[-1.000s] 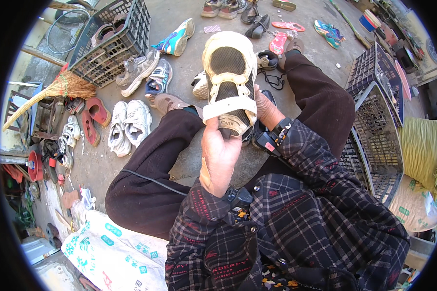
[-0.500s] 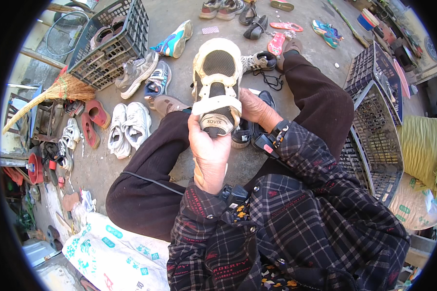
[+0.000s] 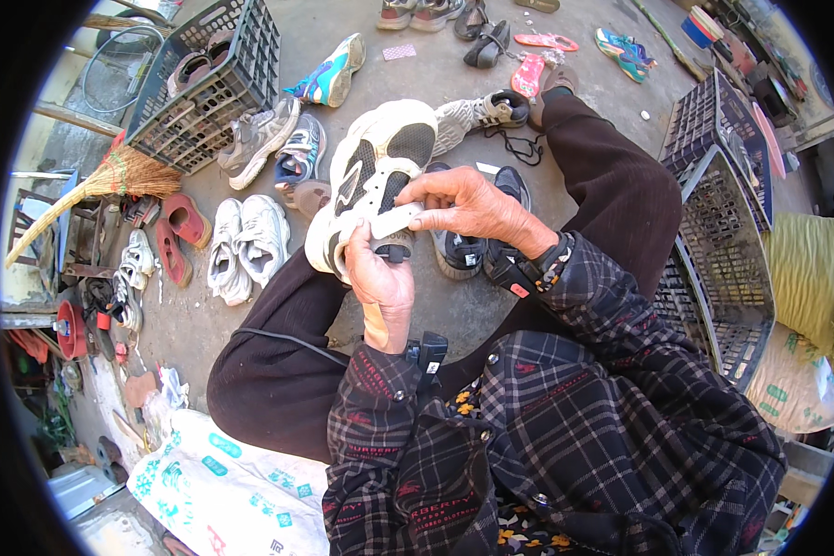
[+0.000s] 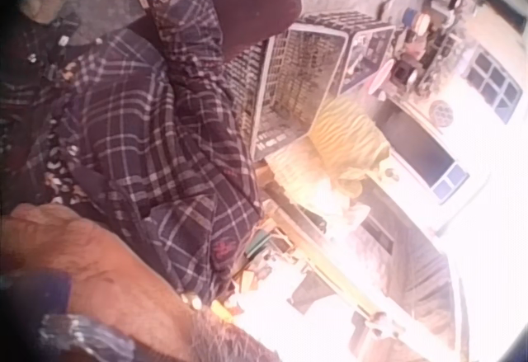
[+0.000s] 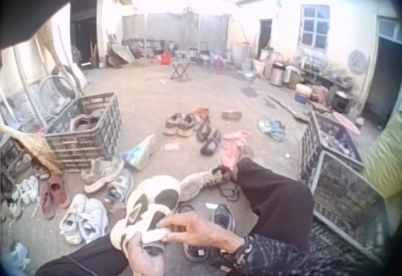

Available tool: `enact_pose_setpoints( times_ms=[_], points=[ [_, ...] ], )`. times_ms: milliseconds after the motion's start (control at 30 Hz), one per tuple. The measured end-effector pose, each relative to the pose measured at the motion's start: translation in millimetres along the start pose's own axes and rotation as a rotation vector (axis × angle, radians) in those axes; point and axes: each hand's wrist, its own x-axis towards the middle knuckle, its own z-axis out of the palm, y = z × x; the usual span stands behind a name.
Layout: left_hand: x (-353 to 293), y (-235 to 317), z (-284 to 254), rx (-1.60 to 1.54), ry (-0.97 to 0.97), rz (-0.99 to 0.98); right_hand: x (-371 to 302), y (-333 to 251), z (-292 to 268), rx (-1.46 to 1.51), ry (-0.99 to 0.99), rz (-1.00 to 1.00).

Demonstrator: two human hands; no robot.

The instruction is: The person sits on the floor and threads a black shoelace through the eyelets of a white and black sneaker. They pull the lace tight, adjust the tongue, and continue threading the lace through the remaining eyelets.

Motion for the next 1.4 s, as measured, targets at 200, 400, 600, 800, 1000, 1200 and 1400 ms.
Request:
enact_pose_setpoints(
  times_ms=[200, 400, 600, 800, 1000, 1200, 1400],
  points=[
    [2, -6, -3, 0.162, -0.116, 0.044, -2, -2, 4, 0.49, 0.068, 0.278],
    [6, -9, -7, 0.582, -0.164, 0.207, -2, 0, 23, 0.501, 0.189, 0.336],
    [4, -10, -14, 0.804, -0.218, 0.254, -2, 8, 32, 0.563, 0.293, 0.37],
    [5, -8, -17, 0.875, -0.301, 0.246, -4, 18, 37, 0.678, 0.316, 0.422],
    [9, -7, -18, 1.075, -0.401, 0.282, -4, 18, 39, 0.683, 0.356, 0.504],
    [4, -3, -14, 1.072, -0.409, 0.259, -6, 14, 41, 0.483, 0.352, 0.453],
    [2, -14, -10, 0.792, -0.085, 0.167, -4, 11, 46, 0.233, 0.318, 0.435]
  ],
)
